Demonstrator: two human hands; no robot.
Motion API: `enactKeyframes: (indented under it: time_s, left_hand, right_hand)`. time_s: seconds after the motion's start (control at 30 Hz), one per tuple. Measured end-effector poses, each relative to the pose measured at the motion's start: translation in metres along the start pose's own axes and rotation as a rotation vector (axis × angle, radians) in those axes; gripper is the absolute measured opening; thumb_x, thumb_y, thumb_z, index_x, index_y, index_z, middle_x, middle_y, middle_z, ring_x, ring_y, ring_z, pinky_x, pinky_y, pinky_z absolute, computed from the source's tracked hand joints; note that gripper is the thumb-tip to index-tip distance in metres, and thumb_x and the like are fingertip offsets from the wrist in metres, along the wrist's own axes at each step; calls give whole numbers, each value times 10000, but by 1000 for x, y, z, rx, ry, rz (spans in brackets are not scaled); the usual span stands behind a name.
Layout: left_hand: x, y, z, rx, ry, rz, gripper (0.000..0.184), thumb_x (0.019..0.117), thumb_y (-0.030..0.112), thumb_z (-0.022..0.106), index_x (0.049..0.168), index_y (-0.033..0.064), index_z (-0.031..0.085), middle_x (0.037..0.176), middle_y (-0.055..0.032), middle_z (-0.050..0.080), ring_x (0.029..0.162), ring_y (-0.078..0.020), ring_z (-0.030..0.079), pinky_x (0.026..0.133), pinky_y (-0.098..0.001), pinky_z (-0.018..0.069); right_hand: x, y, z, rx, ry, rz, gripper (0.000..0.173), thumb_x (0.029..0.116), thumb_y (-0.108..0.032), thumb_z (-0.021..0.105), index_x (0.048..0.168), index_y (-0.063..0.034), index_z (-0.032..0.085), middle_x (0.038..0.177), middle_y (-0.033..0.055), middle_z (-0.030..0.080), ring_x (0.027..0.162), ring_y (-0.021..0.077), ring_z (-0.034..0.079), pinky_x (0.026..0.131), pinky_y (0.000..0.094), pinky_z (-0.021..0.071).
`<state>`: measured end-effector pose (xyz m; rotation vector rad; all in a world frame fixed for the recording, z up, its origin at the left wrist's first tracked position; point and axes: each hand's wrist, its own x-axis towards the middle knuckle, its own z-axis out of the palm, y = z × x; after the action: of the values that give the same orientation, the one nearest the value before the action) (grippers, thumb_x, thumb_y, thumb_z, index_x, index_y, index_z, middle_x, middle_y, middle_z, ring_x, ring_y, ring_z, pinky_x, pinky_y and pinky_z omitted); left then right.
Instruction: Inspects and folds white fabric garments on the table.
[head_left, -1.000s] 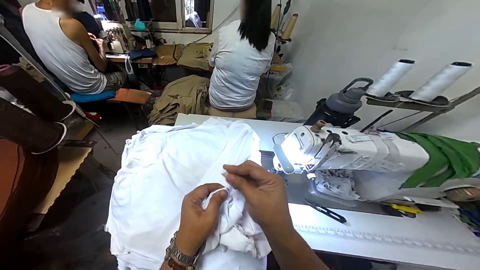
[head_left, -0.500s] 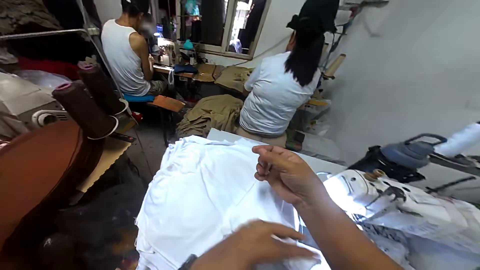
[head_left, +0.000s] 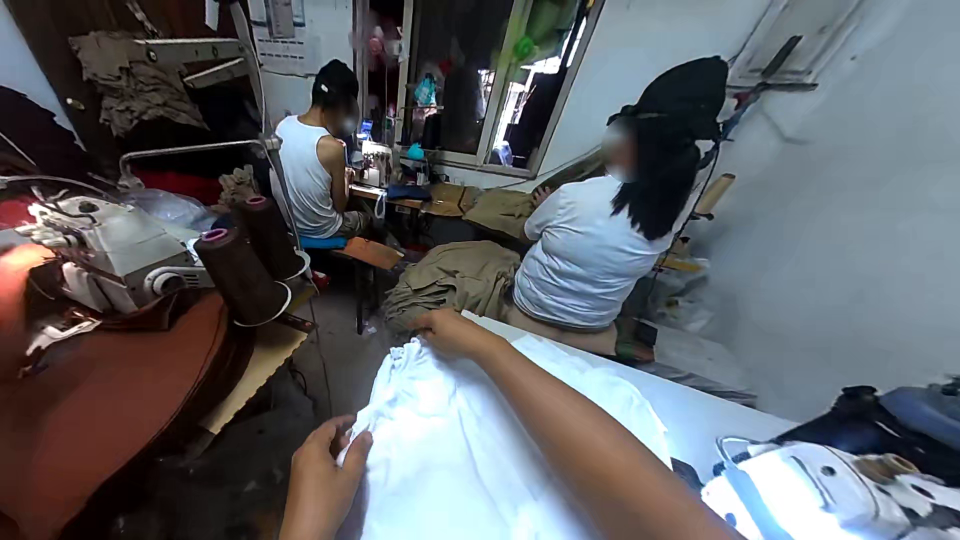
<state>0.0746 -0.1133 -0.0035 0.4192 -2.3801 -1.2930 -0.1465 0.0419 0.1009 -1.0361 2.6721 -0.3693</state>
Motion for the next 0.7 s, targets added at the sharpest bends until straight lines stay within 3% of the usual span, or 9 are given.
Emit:
enactKeyframes:
  time_s: [0.03, 0.1, 0.17, 0.23, 0.33, 0.5, 0.6, 0.7]
  left_hand:
    - [0, 1, -3, -40, -24, -29, 338, 903, 289, 728, 1125, 34, 723, 832, -21, 665, 699, -95, 600, 674, -285, 518]
    - [-1, -2, -6, -140, -55, -71, 314, 895, 334, 737, 1051, 62, 722, 785, 30, 643, 662, -40, 580, 632, -223, 498]
    - [-1, -5, -5, -200, -64, -105, 275, 942, 359, 678, 989, 93, 729, 787, 46, 661, 682, -24, 606, 644, -215, 512]
    - [-1, -8, -2, -205, -60, -131, 245, 972, 326, 643, 948, 100, 735, 762, 45, 661, 664, -27, 605, 628, -218, 506]
    - [-2, -8, 0, -194, -16, -116, 156, 948, 247, 677, 918, 105, 735, 741, 45, 667, 640, -26, 607, 605, -214, 509]
    - [-8, 9, -2, -81, 208, 53, 140, 952, 189, 679, 986, 88, 770, 862, 2, 734, 757, -41, 680, 701, -243, 568]
    - [-11, 27, -2, -12, 328, 193, 169, 955, 187, 654, 988, 66, 768, 878, -27, 731, 797, -45, 681, 737, -225, 560]
    - [-18, 44, -7, -140, 348, 377, 169, 956, 180, 629, 986, 80, 761, 899, 27, 697, 801, 32, 636, 724, -116, 526]
  right_hand:
    - [8, 0, -1, -24, -71, 8, 350, 1054, -39, 479, 1372, -24, 626, 1318, 223, 645, 1251, 370, 604, 1093, 550, 429]
    - [29, 25, 8, -41, -103, -62, 286, 1017, -66, 551, 1266, -38, 690, 1233, 203, 683, 1169, 361, 645, 1041, 561, 480]
    - [35, 42, 11, -25, -69, -116, 207, 998, -99, 601, 1137, -7, 723, 1109, 200, 704, 1057, 351, 674, 970, 559, 511]
    - [27, 46, 5, 41, -32, -76, 197, 1009, -126, 618, 1120, 6, 712, 1062, 193, 702, 994, 333, 682, 933, 544, 532]
    - [-1, 45, -9, 232, 71, -22, 176, 1033, -138, 597, 1086, 1, 689, 933, 141, 675, 738, 226, 637, 698, 425, 551]
    - [-52, 44, -35, 235, 196, -192, 110, 971, -67, 677, 1029, 7, 734, 970, 113, 671, 884, 177, 634, 839, 360, 532]
    - [-87, 43, -45, 174, 336, -303, 86, 939, -52, 695, 983, -15, 759, 918, 83, 669, 869, 147, 623, 820, 322, 524]
    - [-136, 40, -51, 207, 518, -392, 111, 917, -73, 668, 954, -56, 771, 854, -13, 638, 831, 41, 588, 776, 213, 497]
